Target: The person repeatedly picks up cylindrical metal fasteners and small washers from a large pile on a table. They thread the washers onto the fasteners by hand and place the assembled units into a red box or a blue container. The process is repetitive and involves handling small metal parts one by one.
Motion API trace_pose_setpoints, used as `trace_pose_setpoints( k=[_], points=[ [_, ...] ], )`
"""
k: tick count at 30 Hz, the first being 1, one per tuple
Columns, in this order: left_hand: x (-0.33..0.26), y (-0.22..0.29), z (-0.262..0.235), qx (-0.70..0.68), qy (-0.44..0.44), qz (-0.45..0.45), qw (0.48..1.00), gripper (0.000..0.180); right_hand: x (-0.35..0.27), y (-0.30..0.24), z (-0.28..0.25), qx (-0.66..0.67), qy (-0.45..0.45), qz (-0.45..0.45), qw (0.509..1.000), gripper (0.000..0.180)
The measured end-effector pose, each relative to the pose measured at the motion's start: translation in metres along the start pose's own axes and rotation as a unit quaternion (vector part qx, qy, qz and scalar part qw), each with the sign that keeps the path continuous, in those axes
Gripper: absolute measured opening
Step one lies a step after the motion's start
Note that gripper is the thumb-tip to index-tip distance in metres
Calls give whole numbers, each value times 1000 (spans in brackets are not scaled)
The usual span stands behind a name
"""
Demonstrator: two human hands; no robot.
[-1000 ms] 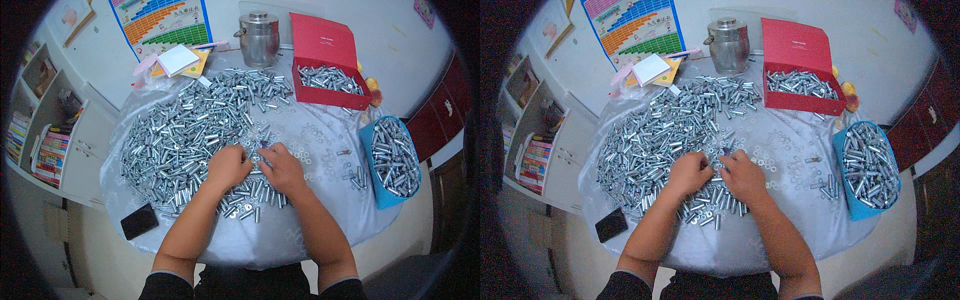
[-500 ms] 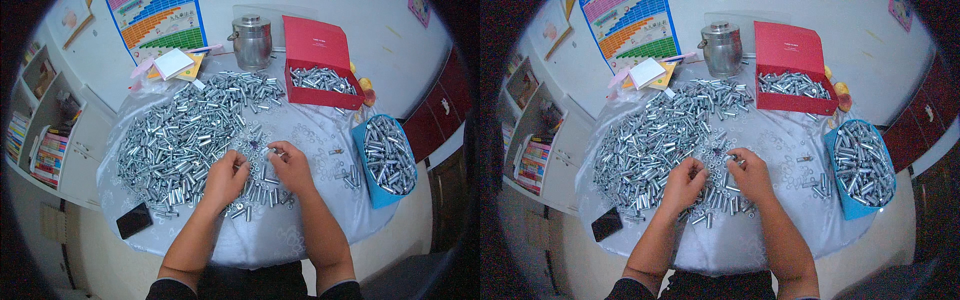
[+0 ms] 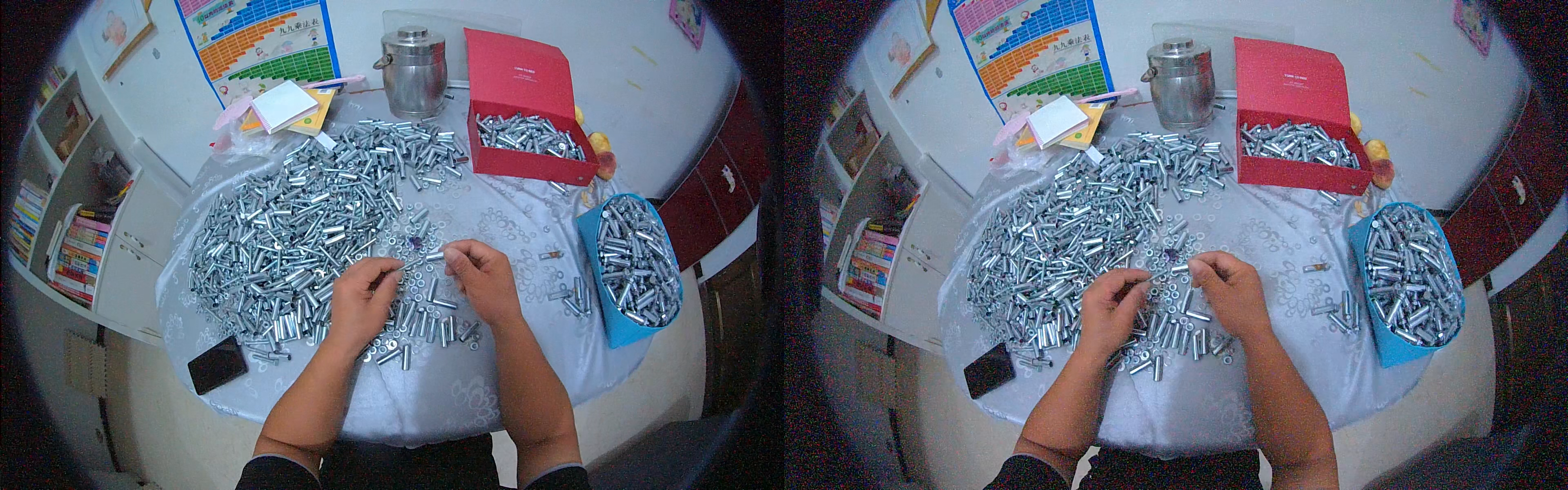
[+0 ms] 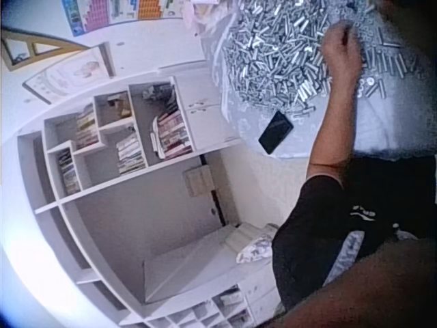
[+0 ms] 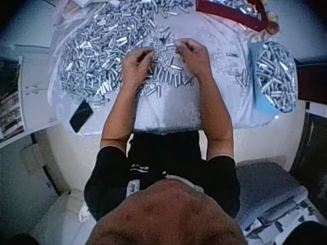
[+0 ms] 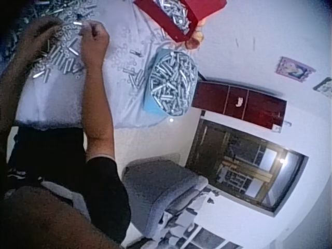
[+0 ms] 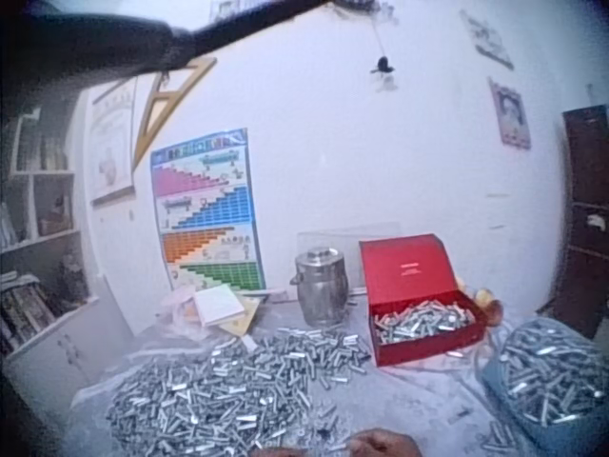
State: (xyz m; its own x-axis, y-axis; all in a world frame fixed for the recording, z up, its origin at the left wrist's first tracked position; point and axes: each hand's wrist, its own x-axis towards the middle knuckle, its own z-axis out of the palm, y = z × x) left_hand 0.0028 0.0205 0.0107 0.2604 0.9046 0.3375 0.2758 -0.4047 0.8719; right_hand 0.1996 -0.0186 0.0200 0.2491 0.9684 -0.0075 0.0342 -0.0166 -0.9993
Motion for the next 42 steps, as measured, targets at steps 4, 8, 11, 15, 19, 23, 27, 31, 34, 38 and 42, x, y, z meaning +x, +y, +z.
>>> trace_pose_setpoints(
  k=[4, 8, 11, 15, 19, 23, 27, 31, 34, 38, 42],
  points=[
    [1, 8, -1, 16, -11, 19, 1000, 13, -2, -3, 2, 24, -19, 8, 1000, 21],
    [2, 11, -1, 28, -14, 39, 999, 12, -3, -6, 2, 15, -20, 6, 1000, 19],
    [3, 11, -1, 32, -24, 51, 998, 13, -1, 2, 2, 2, -45, -26, 999, 21],
    [-2, 5, 4, -56, -50, -42, 996, 22, -4, 3, 6, -25, -77, -34, 996, 24],
    [-2, 8, 12, -234, -69, -109, 964, 34, -5, 1, 6, -10, -76, -36, 996, 25],
    [-3, 3, 15, -276, -99, -151, 944, 35, -7, -2, 8, -14, -79, -62, 995, 24],
    [0, 10, 15, -343, -82, -201, 914, 29, -8, -3, 11, -34, -38, -98, 994, 20],
    [2, 14, 12, -351, -77, -211, 909, 21, -8, -4, 8, -77, -32, -83, 993, 16],
    [1, 10, 13, -357, -75, -204, 909, 18, -8, -8, 5, -147, -28, -116, 982, 15],
    [0, 12, 14, -368, -71, -213, 903, 17, -6, -12, -2, -178, -13, -133, 975, 19],
    [1, 11, 14, -347, -44, -217, 911, 18, 3, -5, -20, -182, 46, -95, 978, 21]
  ],
)
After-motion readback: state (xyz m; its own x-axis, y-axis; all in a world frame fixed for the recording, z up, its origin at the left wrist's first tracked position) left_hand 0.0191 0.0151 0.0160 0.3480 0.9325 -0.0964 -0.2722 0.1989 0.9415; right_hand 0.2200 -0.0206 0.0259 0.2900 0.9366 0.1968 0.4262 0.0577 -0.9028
